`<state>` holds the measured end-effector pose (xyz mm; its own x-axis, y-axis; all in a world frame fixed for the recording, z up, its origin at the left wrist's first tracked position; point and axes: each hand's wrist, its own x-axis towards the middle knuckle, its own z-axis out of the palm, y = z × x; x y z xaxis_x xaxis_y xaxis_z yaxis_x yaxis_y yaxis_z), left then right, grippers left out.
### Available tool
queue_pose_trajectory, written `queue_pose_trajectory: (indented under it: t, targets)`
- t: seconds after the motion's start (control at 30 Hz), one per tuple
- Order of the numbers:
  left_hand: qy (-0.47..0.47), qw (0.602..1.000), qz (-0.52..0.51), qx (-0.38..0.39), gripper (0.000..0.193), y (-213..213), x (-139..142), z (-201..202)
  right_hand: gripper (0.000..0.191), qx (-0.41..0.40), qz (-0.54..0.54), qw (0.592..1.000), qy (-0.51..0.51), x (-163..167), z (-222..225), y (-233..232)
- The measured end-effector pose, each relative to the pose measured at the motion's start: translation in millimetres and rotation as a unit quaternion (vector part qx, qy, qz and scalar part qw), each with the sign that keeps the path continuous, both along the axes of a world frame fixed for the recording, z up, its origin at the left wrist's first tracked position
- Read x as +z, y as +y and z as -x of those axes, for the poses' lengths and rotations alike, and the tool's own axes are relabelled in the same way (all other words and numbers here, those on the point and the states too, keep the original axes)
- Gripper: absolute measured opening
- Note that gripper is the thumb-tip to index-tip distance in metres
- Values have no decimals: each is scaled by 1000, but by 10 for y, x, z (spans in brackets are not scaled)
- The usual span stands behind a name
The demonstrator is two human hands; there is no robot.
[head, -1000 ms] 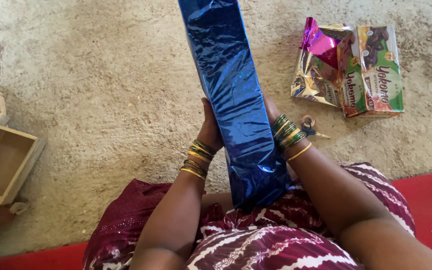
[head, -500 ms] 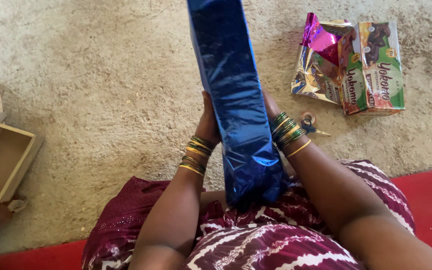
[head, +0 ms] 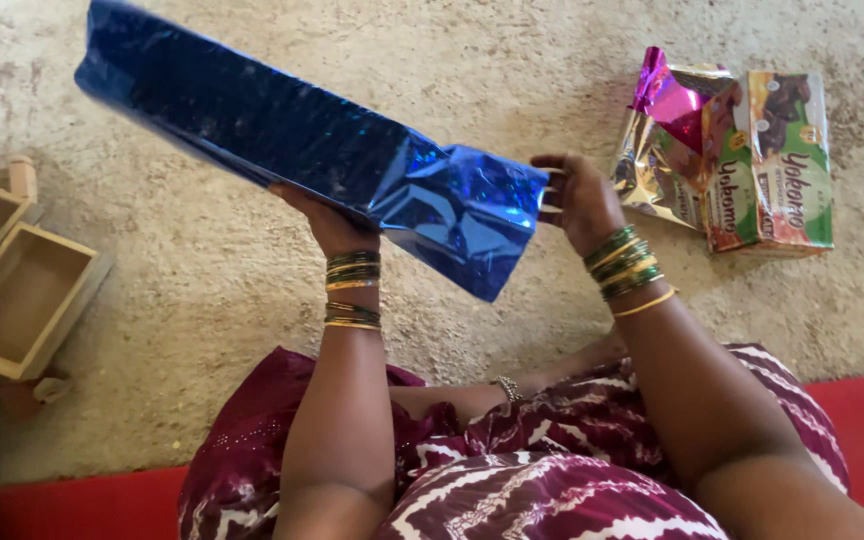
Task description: The person sits on a red mat and wraps a rectangular box with shiny blue foil. They fold the foil around the box, crease the edges, and smooth the surface to complete the wrapping.
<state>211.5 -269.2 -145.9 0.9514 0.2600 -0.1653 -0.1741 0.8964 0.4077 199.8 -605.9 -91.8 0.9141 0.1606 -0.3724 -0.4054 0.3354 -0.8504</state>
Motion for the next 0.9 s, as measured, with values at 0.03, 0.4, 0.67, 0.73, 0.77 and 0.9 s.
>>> queue_pose_trajectory:
  t: [0.03, 0.4, 0.67, 0.73, 0.77, 0.9]
  targets:
    - [0, 1000, -7, 29, 100, 34, 12, 1, 53, 19, 29, 999, -25, 71, 29, 27]
    - [65, 997, -4, 45, 101, 0, -112, -21, 34, -62, 387, 823, -412, 323, 271, 342]
    - [43, 998, 12, 44, 101, 43, -131, -57, 11, -105, 207, 907, -350, 314, 267, 213]
    - [87, 994, 18, 70, 102, 82, -143, -53, 6, -130, 170, 916, -338, 384, 285, 221]
    - [107, 990, 9, 89, 102, 93, -142, -49, 8, -155, 155, 917, -334, 432, 289, 225]
    - [198, 967, -23, 156, 105, 87, -66, -46, 20, -138, 154, 962, -180, 620, 275, 310]
